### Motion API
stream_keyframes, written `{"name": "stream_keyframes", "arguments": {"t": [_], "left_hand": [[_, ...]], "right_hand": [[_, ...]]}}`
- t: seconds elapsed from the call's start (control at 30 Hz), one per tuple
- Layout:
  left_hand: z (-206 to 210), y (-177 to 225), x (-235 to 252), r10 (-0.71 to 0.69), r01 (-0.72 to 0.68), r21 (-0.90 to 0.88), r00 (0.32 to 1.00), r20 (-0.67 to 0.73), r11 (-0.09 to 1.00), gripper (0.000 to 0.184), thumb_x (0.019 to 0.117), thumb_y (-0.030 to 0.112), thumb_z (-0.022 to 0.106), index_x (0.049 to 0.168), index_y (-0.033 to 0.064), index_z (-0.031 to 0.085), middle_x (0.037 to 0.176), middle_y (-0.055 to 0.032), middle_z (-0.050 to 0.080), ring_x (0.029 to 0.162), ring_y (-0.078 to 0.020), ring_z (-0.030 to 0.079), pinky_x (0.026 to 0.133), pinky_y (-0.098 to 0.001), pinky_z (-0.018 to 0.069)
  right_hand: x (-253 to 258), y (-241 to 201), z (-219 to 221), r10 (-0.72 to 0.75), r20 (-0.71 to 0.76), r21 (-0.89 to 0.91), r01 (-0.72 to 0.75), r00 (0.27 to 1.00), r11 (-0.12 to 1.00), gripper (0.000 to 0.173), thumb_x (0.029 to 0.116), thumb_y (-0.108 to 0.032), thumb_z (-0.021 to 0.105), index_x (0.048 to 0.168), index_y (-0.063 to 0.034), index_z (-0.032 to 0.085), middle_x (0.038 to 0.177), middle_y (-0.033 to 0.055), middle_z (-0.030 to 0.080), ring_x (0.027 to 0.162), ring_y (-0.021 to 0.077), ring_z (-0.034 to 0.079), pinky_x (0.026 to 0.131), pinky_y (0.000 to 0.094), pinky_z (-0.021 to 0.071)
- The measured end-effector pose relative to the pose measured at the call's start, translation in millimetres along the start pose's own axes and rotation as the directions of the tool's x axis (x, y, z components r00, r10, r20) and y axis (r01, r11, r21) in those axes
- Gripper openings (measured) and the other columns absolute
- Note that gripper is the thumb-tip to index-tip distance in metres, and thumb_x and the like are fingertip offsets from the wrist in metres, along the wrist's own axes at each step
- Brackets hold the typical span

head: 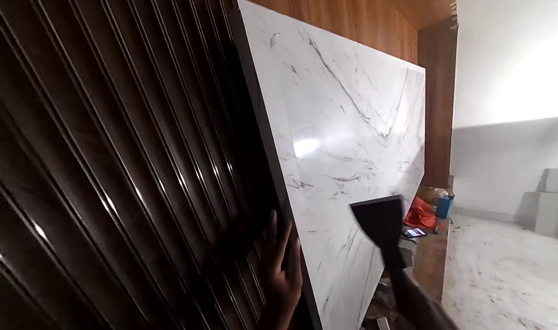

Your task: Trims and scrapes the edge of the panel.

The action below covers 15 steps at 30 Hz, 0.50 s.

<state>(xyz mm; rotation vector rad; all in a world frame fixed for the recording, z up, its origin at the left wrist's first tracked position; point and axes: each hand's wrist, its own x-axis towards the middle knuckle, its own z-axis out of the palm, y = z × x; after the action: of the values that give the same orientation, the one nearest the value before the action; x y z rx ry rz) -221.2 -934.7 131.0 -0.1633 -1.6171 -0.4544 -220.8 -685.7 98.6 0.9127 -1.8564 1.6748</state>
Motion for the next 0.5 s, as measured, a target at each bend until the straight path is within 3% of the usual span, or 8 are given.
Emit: {"name": "stream_keyframes", "arguments": {"t": [0.03,0.13,0.27,0.4,0.5], "left_hand": [[-6.5,9.3,-7.4,-0.014,0.014,-0.068,1.0,0.014,0.998,0.035,0.1036,0.027,0.059,0.128,0.0039,0.07,0.149,-0.017,0.054,0.14,-0.0231,0.051,0.116,-0.0374,0.0444],[-20.9,31.6,-13.2,-0.035,0.062,-0.222,0.992,0.125,0.973,0.043,0.1063,0.036,0.053,0.138,0.0078,0.062,0.154,-0.0092,0.05,0.145,-0.0158,0.045,0.119,-0.0344,0.04],[-16.3,10.5,-3.7,-0.083,0.123,-0.254,0.983,0.164,0.959,0.047,0.0974,0.032,0.067,0.134,0.0024,0.067,0.149,-0.0197,0.054,0.14,-0.0231,0.051,0.113,-0.0345,0.0471],[-7.4,-23.6,-6.9,-0.025,0.077,-0.261,0.98,0.199,0.962,0.044,0.0995,0.033,0.063,0.132,0.0036,0.068,0.148,-0.0192,0.054,0.14,-0.0243,0.052,0.113,-0.034,0.0475],[3.7,-39.5,-21.1,-0.021,0.087,-0.317,0.978,0.205,0.945,0.042,0.1016,0.033,0.06,0.129,0.0031,0.07,0.146,-0.0193,0.057,0.139,-0.0235,0.052,0.114,-0.0349,0.0458]], "right_hand": [[-3.5,-1.2,16.1,-0.076,-0.004,-0.086,0.076,0.997,0.993,0.04,0.1011,-0.017,0.063,0.134,0.0055,0.063,0.111,0.0253,0.069,0.087,0.0241,0.07,0.075,0.0375,0.0604],[-9.3,-12.2,71.9,-0.163,-0.038,-0.204,0.152,0.986,0.967,0.036,0.0982,-0.016,0.066,0.132,-0.0026,0.067,0.107,0.0215,0.07,0.075,0.0231,0.071,0.059,0.0368,0.0592],[-4.1,-9.7,144.1,-0.215,-0.203,-0.353,0.134,0.955,0.926,0.033,0.0993,-0.019,0.06,0.126,-0.0051,0.072,0.102,0.0147,0.071,0.071,0.0158,0.069,0.053,0.0302,0.0564],[-2.1,3.5,174.5,-0.26,-0.293,-0.471,0.098,0.92,0.877,0.034,0.0986,-0.02,0.059,0.126,-0.0067,0.073,0.103,0.0131,0.072,0.071,0.0137,0.069,0.054,0.0279,0.0565],[-9.0,14.6,182.0,-0.248,-0.324,-0.514,0.05,0.913,0.857,0.033,0.1001,-0.022,0.059,0.129,-0.0135,0.073,0.102,0.0126,0.07,0.068,0.0135,0.067,0.051,0.0277,0.0544]]}}
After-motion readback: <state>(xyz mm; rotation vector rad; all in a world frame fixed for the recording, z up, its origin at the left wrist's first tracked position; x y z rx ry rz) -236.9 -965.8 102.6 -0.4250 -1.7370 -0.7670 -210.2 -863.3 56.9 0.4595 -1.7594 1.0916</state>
